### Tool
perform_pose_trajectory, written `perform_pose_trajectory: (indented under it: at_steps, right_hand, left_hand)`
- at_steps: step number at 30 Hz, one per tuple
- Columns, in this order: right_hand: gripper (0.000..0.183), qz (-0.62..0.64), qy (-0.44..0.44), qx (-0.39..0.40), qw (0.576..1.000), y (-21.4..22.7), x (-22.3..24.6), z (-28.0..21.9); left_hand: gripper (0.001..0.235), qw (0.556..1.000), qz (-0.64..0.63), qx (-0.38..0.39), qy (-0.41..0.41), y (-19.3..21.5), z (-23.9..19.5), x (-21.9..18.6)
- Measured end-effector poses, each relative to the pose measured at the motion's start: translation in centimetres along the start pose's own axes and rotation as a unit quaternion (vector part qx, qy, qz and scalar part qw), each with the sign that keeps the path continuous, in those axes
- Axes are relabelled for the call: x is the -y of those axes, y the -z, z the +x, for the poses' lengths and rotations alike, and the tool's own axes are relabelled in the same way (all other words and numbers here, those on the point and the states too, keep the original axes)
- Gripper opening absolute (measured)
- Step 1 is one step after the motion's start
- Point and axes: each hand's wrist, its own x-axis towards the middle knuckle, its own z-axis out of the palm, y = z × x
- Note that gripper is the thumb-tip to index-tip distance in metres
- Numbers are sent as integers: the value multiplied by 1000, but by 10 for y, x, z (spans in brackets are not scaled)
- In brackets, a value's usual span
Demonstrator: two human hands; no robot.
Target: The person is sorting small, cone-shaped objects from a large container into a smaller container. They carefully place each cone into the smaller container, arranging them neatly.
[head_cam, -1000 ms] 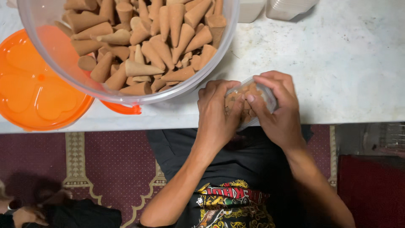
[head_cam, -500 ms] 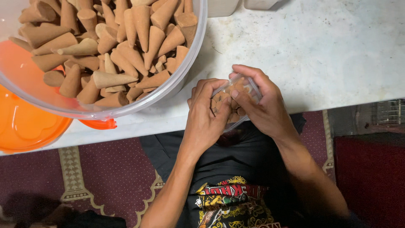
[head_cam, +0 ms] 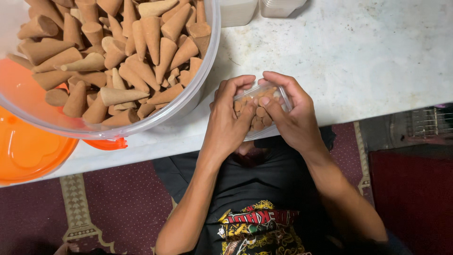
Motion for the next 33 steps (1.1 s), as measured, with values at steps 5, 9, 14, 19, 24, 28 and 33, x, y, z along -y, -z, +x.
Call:
perform_pose_trajectory:
  at_steps: [5,9,14,19,24,28,33]
  right_hand:
    - [38,-6,5,-28,1000,-1,-2,1]
    - [33,3,-5,-42,999,-1,-1,2]
    - [32,1,-3,-82,997,3,-7,3]
    - [32,6,-16,-109,994,5,-8,5]
    - [47,74,-2,-89,993,9,2,5]
    - [56,175,-2,-102,979,20,-36,4]
    - [57,231,1,-132,964,17,-40,3]
  left_hand:
    - [43,1000,-5,9,-5,-2,11,6]
    - [45,1000,-15,-4,-19,-1,17,5]
    - [44,997,-55,-54,-28,-6,10,-3]
    - [80,996,-52,11,-76,3,-7,5]
    - [85,990,34,89,-105,5,5,12]
    - [80,991,-62,82,-87,9,14,14]
    - [66,983,-96,111,-114,15,24,18]
